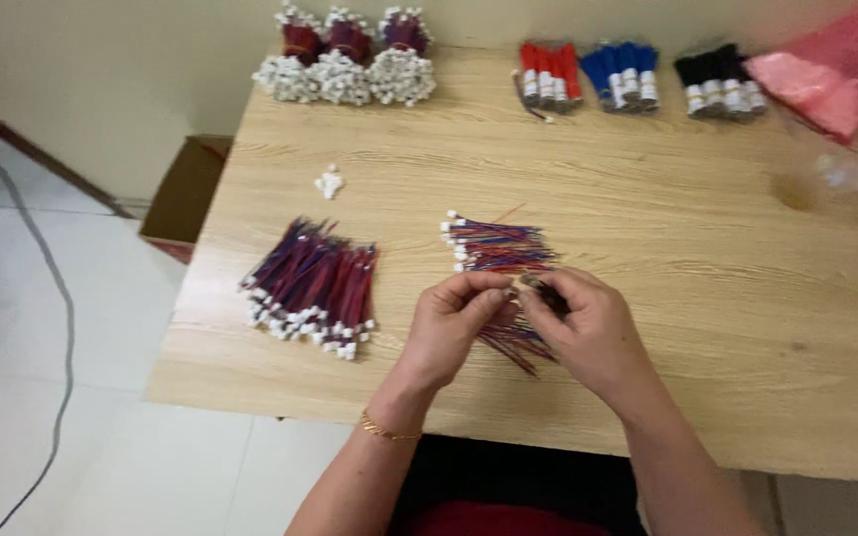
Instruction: Bundling and sorting small wire harnesses on a wooden table
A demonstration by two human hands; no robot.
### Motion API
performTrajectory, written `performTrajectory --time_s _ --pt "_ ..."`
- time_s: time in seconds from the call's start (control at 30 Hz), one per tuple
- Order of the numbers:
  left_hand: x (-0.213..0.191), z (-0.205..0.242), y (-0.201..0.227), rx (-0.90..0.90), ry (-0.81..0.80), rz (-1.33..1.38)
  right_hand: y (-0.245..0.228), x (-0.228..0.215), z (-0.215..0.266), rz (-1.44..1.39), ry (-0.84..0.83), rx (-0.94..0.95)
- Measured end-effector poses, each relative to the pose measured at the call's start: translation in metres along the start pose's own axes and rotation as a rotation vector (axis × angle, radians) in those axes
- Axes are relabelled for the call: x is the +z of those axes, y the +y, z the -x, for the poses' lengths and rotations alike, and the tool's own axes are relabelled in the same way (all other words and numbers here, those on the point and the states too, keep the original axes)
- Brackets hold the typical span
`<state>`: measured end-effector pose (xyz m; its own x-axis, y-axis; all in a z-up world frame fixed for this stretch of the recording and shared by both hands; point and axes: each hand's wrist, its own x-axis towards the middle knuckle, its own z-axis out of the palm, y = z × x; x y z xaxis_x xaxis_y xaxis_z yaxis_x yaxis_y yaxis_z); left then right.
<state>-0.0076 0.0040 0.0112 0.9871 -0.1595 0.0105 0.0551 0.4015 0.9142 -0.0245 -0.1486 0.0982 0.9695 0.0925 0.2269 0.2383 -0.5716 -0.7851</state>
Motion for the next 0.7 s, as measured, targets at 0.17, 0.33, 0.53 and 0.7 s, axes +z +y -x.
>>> performTrajectory --time_s 0.17,0.33,0.53,0.7 --pt "0.001 0.005 0.014 0.003 0.022 0.071 -0.004 0.002 0.001 0.014 0.017 0.008" --pt "0.001 0.009 0.015 0.011 0.021 0.029 -0.014 0.001 0.002 -0.06 -0.003 0.036" --pt "0.003 0.005 0.008 0.021 0.011 -0.02 0.003 0.004 0.002 -0.169 -0.002 0.084" --pt "0.003 0.003 0.002 0.048 0.004 -0.212 -0.003 -0.001 -0.001 -0.001 -0.089 0.065"
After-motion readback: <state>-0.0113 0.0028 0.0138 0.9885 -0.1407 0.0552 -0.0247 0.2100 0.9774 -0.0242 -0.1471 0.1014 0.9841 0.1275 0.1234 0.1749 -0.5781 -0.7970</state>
